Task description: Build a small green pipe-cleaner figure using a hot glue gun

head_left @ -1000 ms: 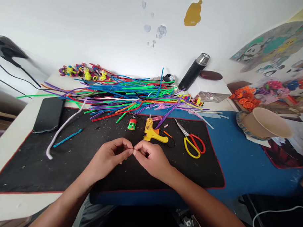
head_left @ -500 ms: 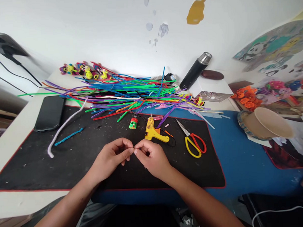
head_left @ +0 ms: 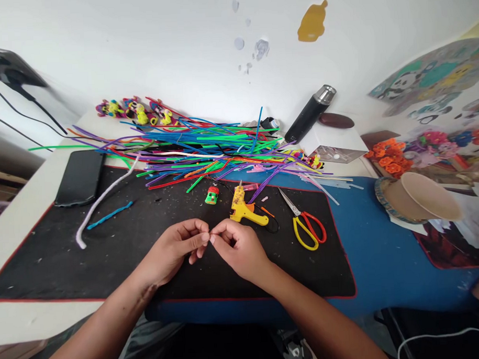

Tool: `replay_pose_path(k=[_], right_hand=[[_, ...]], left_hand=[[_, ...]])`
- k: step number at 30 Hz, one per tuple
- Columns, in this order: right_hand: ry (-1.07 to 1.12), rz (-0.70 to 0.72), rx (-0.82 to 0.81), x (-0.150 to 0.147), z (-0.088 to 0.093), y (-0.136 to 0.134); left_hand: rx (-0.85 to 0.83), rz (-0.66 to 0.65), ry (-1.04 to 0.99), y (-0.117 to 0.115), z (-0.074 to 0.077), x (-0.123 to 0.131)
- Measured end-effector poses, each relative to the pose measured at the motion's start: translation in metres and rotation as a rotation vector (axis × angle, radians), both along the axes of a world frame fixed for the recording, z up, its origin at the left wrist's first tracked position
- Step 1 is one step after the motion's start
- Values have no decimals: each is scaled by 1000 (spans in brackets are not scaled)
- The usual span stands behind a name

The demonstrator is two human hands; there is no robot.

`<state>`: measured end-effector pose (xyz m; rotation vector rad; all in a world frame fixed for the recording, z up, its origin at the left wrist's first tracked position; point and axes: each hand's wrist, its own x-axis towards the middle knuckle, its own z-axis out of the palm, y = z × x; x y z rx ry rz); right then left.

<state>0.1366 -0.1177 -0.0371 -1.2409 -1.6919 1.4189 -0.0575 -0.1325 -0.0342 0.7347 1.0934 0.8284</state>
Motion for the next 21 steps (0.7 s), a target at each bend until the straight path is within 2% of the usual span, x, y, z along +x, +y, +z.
replay_pose_path(k=[6, 11, 21], right_hand=[[17, 19, -28, -1, 2, 1], [10, 24, -34, -2, 1, 1], [-34, 47, -18, -3, 4, 7]], left_hand=[[-4, -28, 4, 0, -4, -7], [20, -56, 29, 2, -1, -9], [-26, -29, 13, 3, -1, -12]])
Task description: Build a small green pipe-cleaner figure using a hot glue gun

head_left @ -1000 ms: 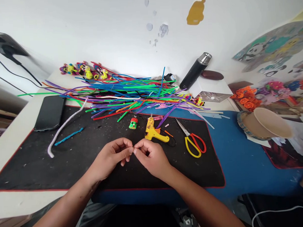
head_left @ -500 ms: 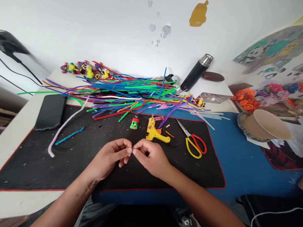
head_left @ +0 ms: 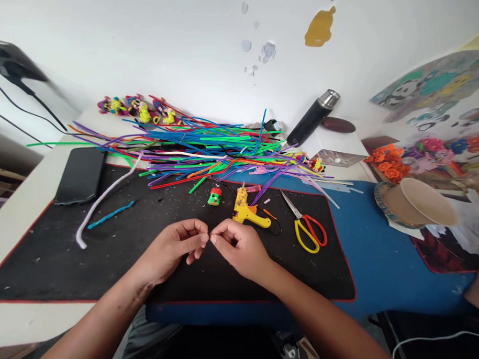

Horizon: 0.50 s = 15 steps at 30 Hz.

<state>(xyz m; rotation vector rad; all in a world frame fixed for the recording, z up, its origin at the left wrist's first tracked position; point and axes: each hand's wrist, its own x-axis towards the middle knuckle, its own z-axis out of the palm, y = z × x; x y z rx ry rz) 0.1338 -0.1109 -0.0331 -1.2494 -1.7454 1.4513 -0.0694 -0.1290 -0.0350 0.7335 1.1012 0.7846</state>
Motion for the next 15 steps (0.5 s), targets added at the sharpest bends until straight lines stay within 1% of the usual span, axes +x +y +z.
replay_pose_path(k=[4, 8, 15], right_hand=[[-5, 13, 22, -3, 3, 3], [15, 7, 33, -7, 7, 6], [29, 7, 0, -11, 10, 9]], left_hand=[[-13, -6, -22, 1, -1, -5], [-33, 20, -89, 3, 0, -7], [-13, 71, -168, 4, -5, -10]])
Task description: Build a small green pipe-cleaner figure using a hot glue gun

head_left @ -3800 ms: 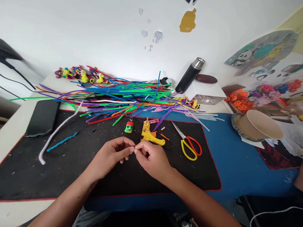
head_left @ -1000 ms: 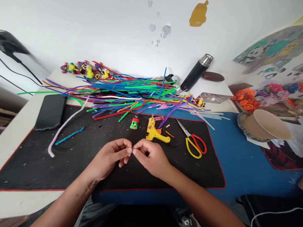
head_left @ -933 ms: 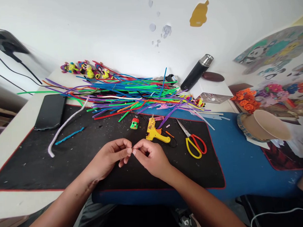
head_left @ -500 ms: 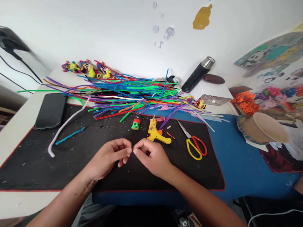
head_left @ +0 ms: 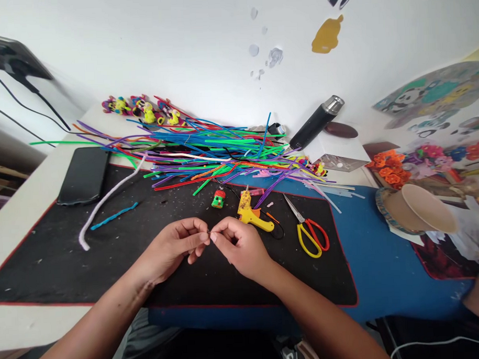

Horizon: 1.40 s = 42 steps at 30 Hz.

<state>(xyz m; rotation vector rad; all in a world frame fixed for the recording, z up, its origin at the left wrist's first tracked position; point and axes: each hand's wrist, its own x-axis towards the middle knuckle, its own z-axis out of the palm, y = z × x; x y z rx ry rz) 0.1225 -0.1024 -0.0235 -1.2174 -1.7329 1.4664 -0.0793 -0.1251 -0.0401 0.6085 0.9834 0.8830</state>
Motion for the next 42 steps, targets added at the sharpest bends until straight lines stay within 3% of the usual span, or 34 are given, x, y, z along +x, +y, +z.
replay_pose_path(k=[6, 10, 17, 23, 34, 38, 42], right_hand=[[-16, -39, 1, -2, -3, 6], [-184, -39, 78, 0, -3, 17], [-755, 231, 328, -9, 3, 36], [-983, 362, 444, -23, 7, 44], [-988, 386, 449, -26, 10, 46], [-871, 283, 453, -16, 6, 42], [-675, 77, 454, 11, 3, 36]], left_hand=[[82, 62, 85, 3, 2, -5], [127, 150, 163, 5, 1, -12], [123, 246, 127, 6, -6, -14], [107, 288, 99, 6, -6, -15], [58, 369, 92, 4, -13, -16], [62, 366, 121, 4, -11, -15], [54, 368, 143, 6, -10, -13]])
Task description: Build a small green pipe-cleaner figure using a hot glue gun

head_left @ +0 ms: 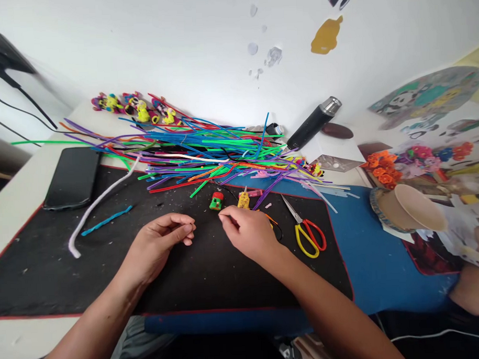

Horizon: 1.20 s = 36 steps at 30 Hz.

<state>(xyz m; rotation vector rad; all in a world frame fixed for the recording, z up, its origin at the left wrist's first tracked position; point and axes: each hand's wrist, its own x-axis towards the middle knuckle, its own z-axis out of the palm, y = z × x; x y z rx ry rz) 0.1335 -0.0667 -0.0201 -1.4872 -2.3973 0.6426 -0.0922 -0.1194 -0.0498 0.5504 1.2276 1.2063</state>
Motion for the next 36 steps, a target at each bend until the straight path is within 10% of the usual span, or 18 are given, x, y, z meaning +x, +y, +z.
replay_pose_path(k=[9, 23, 36], right_hand=[[-7, -183, 10, 74, 8, -4], [-281, 23, 18, 66, -5, -3], [782, -378, -69, 79, -13, -4]], left_hand=[[-5, -3, 26, 5, 4, 3], [61, 13, 15, 25, 40, 8], [268, -13, 10, 86, 71, 31]])
